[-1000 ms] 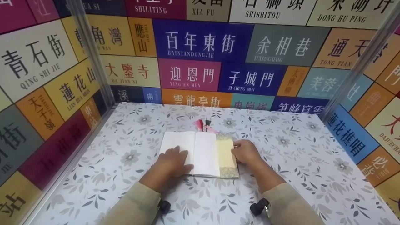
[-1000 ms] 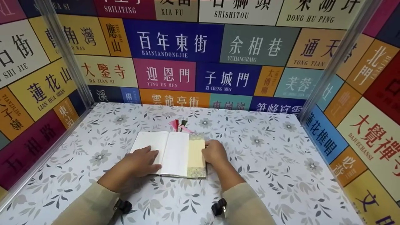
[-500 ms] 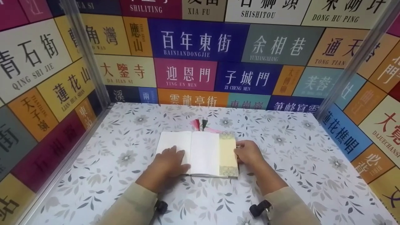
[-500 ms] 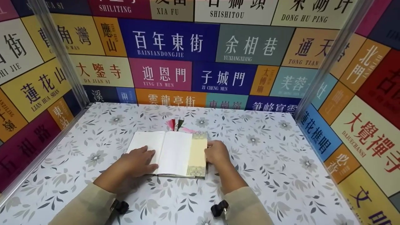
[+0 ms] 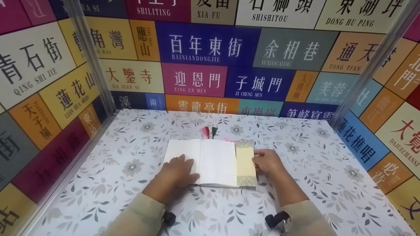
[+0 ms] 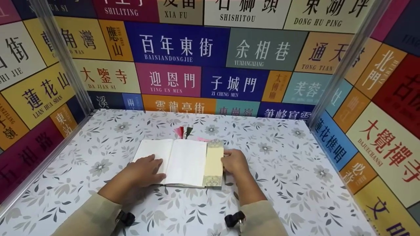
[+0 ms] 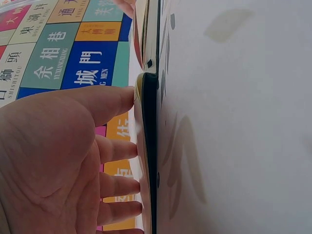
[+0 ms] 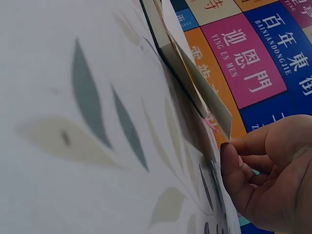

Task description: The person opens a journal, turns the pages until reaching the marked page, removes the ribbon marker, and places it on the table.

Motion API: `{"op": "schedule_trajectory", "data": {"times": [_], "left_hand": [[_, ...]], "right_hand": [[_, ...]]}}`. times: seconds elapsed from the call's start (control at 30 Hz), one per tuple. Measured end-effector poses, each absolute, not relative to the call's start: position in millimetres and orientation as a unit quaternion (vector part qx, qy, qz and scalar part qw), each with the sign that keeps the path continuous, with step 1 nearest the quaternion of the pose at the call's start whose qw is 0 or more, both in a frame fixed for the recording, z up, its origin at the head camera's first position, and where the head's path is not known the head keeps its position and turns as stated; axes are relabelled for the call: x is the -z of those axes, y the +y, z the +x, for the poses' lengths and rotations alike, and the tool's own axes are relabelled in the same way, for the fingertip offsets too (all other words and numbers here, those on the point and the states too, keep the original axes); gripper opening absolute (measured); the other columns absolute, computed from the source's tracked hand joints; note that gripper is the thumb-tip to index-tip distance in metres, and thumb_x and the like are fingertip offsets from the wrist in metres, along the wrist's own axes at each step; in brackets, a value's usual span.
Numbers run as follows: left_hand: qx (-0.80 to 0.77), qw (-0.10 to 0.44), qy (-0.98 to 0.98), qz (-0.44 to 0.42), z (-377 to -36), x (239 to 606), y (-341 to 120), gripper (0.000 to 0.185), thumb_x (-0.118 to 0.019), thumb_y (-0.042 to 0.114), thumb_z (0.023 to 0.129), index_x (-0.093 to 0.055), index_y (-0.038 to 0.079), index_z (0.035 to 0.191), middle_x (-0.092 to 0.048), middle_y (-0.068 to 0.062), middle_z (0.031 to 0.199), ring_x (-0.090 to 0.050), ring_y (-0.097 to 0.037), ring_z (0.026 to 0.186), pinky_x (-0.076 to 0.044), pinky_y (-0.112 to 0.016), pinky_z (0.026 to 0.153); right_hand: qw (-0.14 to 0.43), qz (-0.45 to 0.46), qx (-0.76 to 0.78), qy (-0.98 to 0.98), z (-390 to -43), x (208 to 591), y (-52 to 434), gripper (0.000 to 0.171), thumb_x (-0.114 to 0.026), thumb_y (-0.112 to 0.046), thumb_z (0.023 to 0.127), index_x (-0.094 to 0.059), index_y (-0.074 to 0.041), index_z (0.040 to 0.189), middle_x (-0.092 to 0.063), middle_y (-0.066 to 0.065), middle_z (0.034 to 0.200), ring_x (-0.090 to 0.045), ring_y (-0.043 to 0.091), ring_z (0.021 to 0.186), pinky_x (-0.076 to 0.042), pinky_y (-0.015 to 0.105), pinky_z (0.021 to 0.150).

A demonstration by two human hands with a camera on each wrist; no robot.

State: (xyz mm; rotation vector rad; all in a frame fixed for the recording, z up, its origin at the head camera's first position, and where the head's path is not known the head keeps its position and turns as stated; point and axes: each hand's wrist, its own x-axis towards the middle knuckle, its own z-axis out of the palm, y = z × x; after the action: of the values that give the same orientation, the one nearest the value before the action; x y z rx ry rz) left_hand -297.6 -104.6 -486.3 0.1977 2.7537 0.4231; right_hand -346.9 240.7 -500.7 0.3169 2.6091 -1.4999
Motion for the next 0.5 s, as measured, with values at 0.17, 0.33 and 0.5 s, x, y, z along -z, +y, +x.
{"op": "schedule_trajectory", "data": {"times": [0.17,0.33,0.5], "left_hand": [[-0.173,0.188,0.965,0.054,-297.5,488.0,-106.3,0.078,-0.062,0.056,0.102,-0.038,0.021,0.167,-0.024,-0.014,0.179,-0.019,-0.042,0.167,-0.015,-0.067,0.135],[-0.168,0.185,0.966,0.060,-298.5,488.6,-107.3,0.077,-0.061,0.056,0.103,-0.040,0.019,0.167,-0.026,-0.016,0.178,-0.021,-0.043,0.166,-0.016,-0.068,0.134],[-0.167,0.187,0.966,0.057,-298.2,487.5,-105.9,0.077,-0.061,0.056,0.103,-0.039,0.020,0.167,-0.026,-0.015,0.179,-0.021,-0.042,0.167,-0.016,-0.067,0.135]], "right_hand": [[0.063,0.106,0.487,0.865,-348.9,497.1,253.2,0.050,-0.064,-0.013,0.099,-0.062,-0.001,0.147,-0.069,0.010,0.103,-0.068,0.015,0.081,-0.062,0.029,0.071],[0.067,0.106,0.476,0.870,-349.8,494.6,262.7,0.050,-0.063,-0.013,0.100,-0.061,0.000,0.148,-0.069,0.011,0.107,-0.069,0.014,0.082,-0.062,0.028,0.072],[0.063,0.113,0.462,0.877,-349.5,497.2,267.0,0.047,-0.062,-0.011,0.100,-0.063,0.001,0.145,-0.069,0.012,0.108,-0.069,0.016,0.082,-0.060,0.026,0.068]]}}
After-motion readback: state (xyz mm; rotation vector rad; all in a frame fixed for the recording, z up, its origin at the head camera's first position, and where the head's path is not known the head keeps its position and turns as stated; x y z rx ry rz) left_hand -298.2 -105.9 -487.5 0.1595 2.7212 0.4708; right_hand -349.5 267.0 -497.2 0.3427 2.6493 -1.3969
